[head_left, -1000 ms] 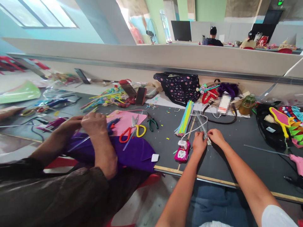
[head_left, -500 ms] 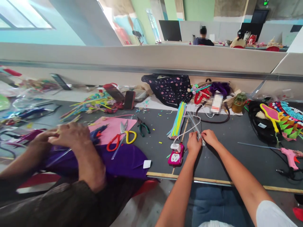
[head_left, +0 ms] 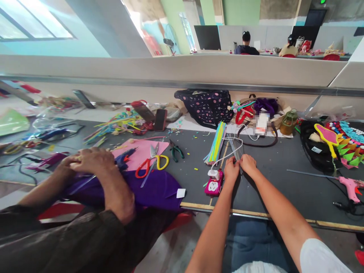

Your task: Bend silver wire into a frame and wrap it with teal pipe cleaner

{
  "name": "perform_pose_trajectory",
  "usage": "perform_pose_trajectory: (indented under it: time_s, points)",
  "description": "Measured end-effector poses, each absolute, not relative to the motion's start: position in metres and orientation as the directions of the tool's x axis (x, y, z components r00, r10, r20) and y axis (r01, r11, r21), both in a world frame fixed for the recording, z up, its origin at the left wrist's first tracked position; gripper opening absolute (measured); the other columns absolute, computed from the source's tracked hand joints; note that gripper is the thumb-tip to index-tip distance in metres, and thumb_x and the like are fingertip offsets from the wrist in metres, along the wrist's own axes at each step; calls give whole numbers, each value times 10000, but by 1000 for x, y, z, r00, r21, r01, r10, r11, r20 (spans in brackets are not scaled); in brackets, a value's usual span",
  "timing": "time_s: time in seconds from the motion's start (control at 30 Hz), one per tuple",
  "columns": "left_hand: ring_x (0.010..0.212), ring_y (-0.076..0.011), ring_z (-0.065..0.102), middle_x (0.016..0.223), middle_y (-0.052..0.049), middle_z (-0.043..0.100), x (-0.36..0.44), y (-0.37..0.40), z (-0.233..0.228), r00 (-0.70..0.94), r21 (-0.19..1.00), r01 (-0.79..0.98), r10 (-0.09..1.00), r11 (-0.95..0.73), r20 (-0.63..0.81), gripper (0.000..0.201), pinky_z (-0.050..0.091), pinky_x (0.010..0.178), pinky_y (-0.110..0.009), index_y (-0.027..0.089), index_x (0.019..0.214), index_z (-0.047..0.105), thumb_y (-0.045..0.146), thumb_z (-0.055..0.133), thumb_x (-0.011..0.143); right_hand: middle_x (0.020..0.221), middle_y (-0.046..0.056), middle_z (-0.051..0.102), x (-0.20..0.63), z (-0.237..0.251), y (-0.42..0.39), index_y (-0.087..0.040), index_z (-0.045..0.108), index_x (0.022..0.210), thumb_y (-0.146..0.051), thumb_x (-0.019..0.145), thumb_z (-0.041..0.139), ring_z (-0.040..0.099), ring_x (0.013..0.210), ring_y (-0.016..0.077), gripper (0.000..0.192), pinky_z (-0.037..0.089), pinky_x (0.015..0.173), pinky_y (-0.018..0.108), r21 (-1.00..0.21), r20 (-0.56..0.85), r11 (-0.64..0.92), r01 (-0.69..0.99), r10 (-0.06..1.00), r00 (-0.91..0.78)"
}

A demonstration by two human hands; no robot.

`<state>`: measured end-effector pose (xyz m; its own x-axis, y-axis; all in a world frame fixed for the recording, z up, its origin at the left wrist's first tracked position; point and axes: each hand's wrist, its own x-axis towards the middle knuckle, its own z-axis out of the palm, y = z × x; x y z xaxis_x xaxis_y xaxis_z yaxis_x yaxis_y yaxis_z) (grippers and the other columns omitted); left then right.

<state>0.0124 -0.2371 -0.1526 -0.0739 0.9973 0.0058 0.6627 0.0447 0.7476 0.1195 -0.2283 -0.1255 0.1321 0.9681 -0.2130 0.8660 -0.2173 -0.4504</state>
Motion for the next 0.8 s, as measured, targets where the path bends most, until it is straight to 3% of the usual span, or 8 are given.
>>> perform_pose_trajectory:
  time_s: [0.27, 0.47, 0.63, 0.8]
  points:
    - [985, -206, 621, 1091, -97, 627, 9, -237, -154, -94, 757, 651, 995, 52, 13, 481, 485, 932, -339, 184, 1266, 583, 93, 538, 796, 1065, 163, 719, 119, -126, -233, -165, 718, 969, -261, 847, 579, 671, 1030, 258, 209, 472, 839, 324, -476, -199, -243, 846, 966, 165]
    - [998, -198, 612, 1080, -96, 595, 11, -244, -153, -123, 767, 638, 992, 67, 15, 328, 468, 957, -324, 178, 1166, 641, 179, 546, 853, 1006, 149, 734, 126, -133, -234, -166, 732, 880, -246, 811, 596, 674, 994, 243, 172, 466, 802, 292, -572, -181, -274, 773, 961, 207]
    - [847, -168, 607, 1116, -95, 574, 14, -249, -152, -136, 784, 616, 991, 83, 2, 394, 485, 913, -327, 165, 1180, 629, 174, 644, 787, 742, 58, 731, 141, -141, -230, -170, 727, 757, -184, 745, 609, 677, 728, 147, 120, 435, 601, 193, -731, -225, -276, 624, 961, 161]
    - [951, -191, 601, 1121, -95, 574, 15, -252, -149, -152, 820, 568, 988, 75, 14, 368, 470, 946, -329, 172, 1147, 642, 118, 602, 785, 667, 34, 696, 144, -143, -237, -147, 681, 728, -220, 754, 567, 570, 497, 87, 138, 318, 407, 166, -853, -308, -336, 399, 942, 136]
